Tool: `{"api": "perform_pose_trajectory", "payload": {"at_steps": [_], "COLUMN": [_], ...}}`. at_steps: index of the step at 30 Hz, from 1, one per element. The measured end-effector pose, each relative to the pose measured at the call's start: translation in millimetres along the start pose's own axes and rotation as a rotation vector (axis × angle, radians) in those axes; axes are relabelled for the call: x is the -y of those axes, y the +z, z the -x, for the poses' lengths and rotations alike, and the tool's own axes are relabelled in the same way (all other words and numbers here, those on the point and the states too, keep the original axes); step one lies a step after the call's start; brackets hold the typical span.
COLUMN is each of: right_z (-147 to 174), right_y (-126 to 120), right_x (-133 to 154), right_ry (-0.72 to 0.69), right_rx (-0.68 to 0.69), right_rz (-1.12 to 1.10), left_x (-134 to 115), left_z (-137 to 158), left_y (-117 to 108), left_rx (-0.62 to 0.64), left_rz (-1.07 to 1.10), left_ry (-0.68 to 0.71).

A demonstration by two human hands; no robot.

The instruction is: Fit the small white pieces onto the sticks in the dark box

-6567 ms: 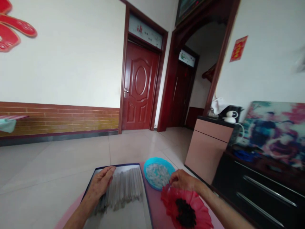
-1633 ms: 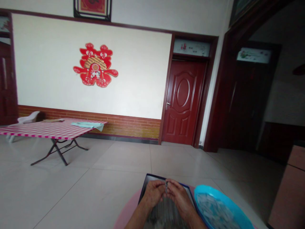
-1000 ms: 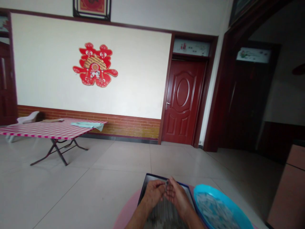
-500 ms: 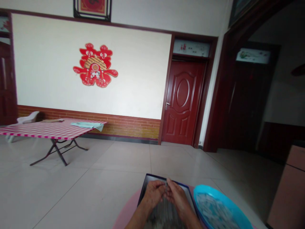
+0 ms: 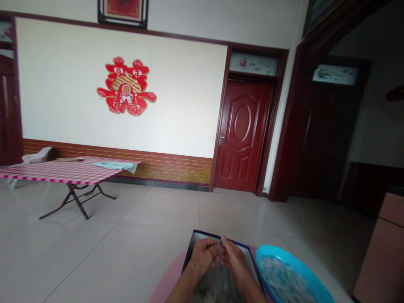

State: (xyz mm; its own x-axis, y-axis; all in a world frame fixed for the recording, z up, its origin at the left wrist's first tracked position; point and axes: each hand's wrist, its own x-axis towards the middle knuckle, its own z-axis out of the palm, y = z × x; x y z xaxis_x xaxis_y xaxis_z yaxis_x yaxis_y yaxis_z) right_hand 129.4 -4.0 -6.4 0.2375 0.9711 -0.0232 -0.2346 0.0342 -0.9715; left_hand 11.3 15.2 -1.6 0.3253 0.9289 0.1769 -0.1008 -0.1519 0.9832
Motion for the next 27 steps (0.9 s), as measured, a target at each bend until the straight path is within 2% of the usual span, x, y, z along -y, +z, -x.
{"api": "perform_pose_trajectory", "payload": {"at_steps": [3,12,19,27], "right_z": [-1.2,1.4,-1.1,2.2], "right_y": [0.0,-0.5,-0.6,0.4], "right_x": [0.7,0.1,-1.3,1.6], "right_ry": [0.004,-0.06,-0.018,-0.085], "right_rx": [-0.031,0.037,-0.042,0.011], "right_rz": [-0.049,-0.008,-0.024,0.023], "left_x": [-1.0,5.7,7.3,3.6], "left_z": [0.4,-3.1,-3.6,-2.0], "left_y": [0.0,-1.9,-1.6,-2.1], "left_rx": [-0.012,0.014,-0.008,-0.001], "left_rz": [0.009,-0.013,-0.011,-0.023], "left_ry": [-0.007,0.02,0.007,0.012]}}
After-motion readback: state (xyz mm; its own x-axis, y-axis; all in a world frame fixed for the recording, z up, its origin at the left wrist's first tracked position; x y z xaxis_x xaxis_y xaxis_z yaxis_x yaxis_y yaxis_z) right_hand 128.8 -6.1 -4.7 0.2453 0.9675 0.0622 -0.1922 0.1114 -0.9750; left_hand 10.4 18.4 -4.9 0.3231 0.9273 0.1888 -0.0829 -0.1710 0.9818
